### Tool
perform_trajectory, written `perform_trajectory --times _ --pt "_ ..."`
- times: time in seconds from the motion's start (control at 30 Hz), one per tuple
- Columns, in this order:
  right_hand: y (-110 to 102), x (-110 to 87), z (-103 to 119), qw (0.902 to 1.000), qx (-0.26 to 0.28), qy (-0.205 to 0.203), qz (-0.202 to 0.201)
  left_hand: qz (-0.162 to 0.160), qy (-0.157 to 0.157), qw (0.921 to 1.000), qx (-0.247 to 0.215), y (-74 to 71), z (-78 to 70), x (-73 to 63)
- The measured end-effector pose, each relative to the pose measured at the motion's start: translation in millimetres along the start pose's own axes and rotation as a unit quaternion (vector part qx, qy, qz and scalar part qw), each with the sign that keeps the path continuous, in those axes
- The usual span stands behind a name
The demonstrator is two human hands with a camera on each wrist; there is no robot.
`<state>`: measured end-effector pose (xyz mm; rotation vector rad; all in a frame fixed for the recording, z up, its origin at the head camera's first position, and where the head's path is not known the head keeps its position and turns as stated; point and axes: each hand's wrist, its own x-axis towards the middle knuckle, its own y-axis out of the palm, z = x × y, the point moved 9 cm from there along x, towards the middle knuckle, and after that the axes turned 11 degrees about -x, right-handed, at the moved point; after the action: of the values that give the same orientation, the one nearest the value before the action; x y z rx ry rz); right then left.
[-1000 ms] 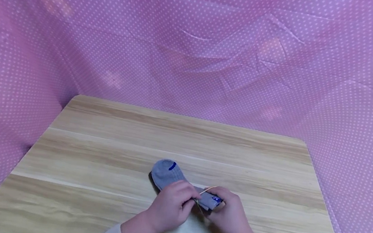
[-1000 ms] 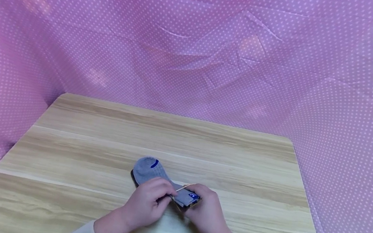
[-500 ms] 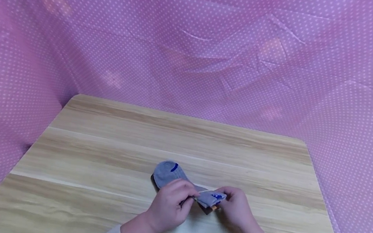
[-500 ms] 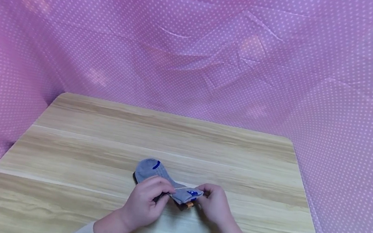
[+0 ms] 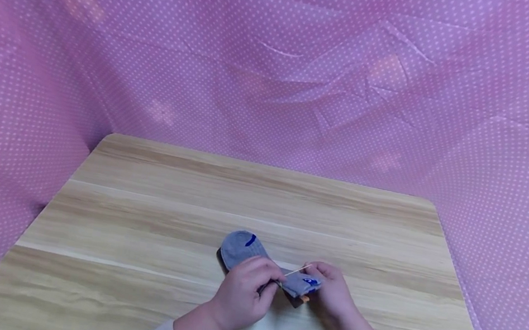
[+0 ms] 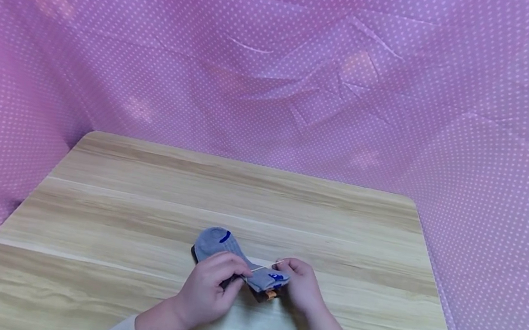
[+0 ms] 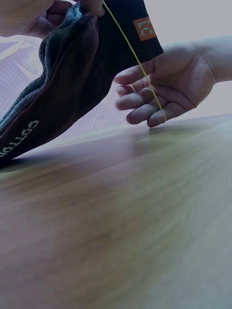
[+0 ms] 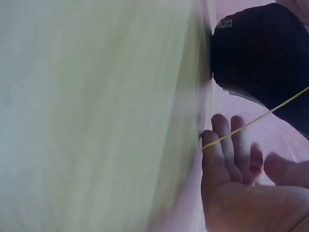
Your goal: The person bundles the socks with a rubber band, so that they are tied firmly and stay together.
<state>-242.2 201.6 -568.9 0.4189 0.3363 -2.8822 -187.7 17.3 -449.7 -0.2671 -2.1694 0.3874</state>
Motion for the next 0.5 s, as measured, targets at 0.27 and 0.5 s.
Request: perform_trajectory --times 0.27,0.5 --pt "-0.3 -7.5 -15.5 0.9805 0.177 0.061 -0.062 -0.015 -0.001 0.9999 -0.004 4.2 -3.9 -4.1" --pt "-3.1 -11.9 -11.3 0.9825 0.132 0.032 -0.127 -0.01 0.008 0.9999 0.0 9.5 -9.5 -4.6"
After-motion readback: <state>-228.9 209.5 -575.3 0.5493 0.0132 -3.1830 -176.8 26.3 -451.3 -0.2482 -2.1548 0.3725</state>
